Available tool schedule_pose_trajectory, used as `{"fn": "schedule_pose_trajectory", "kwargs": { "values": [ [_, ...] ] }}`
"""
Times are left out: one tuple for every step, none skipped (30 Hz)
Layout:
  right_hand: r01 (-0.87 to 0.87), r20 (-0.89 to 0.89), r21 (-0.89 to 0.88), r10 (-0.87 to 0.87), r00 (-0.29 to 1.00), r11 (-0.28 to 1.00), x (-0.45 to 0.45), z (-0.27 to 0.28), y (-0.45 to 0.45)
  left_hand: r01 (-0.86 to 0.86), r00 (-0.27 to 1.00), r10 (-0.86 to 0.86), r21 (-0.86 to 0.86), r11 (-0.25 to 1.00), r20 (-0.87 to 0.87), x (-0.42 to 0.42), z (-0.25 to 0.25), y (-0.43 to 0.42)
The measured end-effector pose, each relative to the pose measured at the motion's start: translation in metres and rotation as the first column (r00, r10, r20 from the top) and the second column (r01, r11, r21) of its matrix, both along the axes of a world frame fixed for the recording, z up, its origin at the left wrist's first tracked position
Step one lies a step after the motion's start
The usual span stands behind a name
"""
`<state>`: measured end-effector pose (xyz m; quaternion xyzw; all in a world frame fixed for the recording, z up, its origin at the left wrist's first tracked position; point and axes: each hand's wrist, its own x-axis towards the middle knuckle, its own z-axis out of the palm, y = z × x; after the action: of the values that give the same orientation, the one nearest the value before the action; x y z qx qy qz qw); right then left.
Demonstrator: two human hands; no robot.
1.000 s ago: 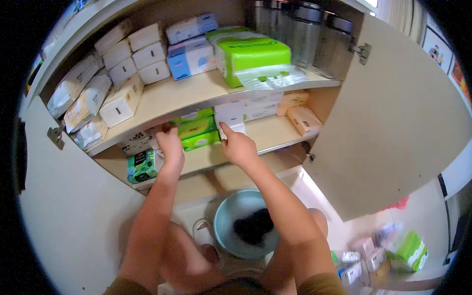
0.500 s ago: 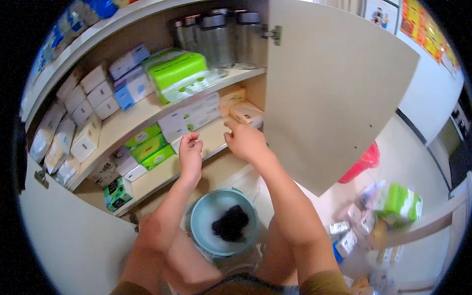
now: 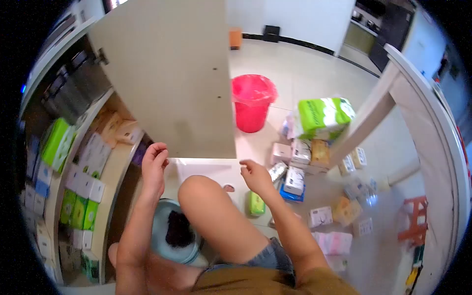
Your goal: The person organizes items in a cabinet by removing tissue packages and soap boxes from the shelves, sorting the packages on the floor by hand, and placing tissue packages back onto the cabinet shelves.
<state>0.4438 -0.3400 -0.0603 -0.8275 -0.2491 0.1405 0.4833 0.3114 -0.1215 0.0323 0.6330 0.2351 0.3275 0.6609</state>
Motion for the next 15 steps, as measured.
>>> {"fn": "schedule_pose_trajectory", "kwargs": {
  "values": [
    [0.036, -0.034, -0.032, -0.037, 0.999, 0.999, -0.003, -0.013, -0.017, 0.086, 0.996, -0.085, -0.042, 0.995, 0.023, 0.011, 0.005, -0.013],
    [0.058, -0.031, -0.073, -0.06, 0.998, 0.996, -0.005, -0.024, -0.033, 0.168, 0.985, -0.164, -0.081, 0.982, 0.047, 0.021, 0.01, -0.027],
    [0.084, -0.063, -0.144, -0.094, 0.994, 0.986, -0.006, -0.037, -0.047, 0.195, 0.98, -0.192, -0.087, 0.977, 0.046, 0.032, 0.016, -0.042],
    [0.104, -0.077, -0.154, -0.117, 0.99, 0.983, -0.007, -0.05, -0.06, 0.227, 0.974, -0.223, -0.098, 0.969, 0.051, 0.044, 0.023, -0.057],
    [0.122, -0.091, -0.165, -0.139, 0.986, 0.979, -0.009, -0.062, -0.072, 0.257, 0.966, -0.252, -0.109, 0.96, 0.056, 0.056, 0.03, -0.072],
    [0.146, -0.091, -0.168, -0.162, 0.983, 0.975, -0.012, -0.07, -0.083, 0.322, 0.946, -0.317, -0.123, 0.939, 0.063, 0.067, 0.034, -0.085],
    [0.179, -0.107, -0.193, -0.202, 0.974, 0.965, -0.014, -0.076, -0.093, 0.342, 0.94, -0.336, -0.127, 0.931, 0.065, 0.079, 0.035, -0.099],
    [0.211, -0.123, -0.217, -0.241, 0.963, 0.953, -0.014, -0.081, -0.101, 0.404, 0.915, -0.396, -0.164, 0.9, 0.078, 0.09, 0.035, -0.113],
    [0.23, -0.125, -0.222, -0.261, 0.957, 0.948, -0.013, -0.087, -0.108, 0.463, 0.886, -0.455, -0.2, 0.863, 0.089, 0.101, 0.034, -0.128],
    [0.25, -0.096, -0.241, -0.279, 0.955, 0.938, -0.014, -0.093, -0.115, 0.499, 0.865, -0.496, -0.22, 0.838, 0.073, 0.111, 0.032, -0.143],
    [0.272, -0.07, -0.261, -0.299, 0.952, 0.926, -0.017, -0.099, -0.123, 0.534, 0.841, -0.538, -0.241, 0.81, 0.056, 0.12, 0.028, -0.159],
    [0.297, -0.089, -0.24, -0.325, 0.941, 0.924, -0.018, -0.107, -0.129, 0.598, 0.795, -0.602, -0.26, 0.758, 0.073, 0.128, 0.018, -0.172],
    [0.319, -0.099, -0.247, -0.351, 0.931, 0.915, -0.019, -0.119, -0.136, 0.617, 0.767, -0.641, -0.277, 0.736, 0.006, 0.13, 0.016, -0.187],
    [0.359, -0.16, -0.241, -0.401, 0.902, 0.902, -0.019, -0.13, -0.142, 0.657, 0.72, -0.692, -0.281, 0.7, -0.043, 0.131, 0.01, -0.197],
    [0.396, -0.217, -0.236, -0.445, 0.869, 0.887, -0.02, -0.135, -0.147, 0.691, 0.67, -0.737, -0.286, 0.664, -0.089, 0.129, 0.001, -0.205]
  ]
}}
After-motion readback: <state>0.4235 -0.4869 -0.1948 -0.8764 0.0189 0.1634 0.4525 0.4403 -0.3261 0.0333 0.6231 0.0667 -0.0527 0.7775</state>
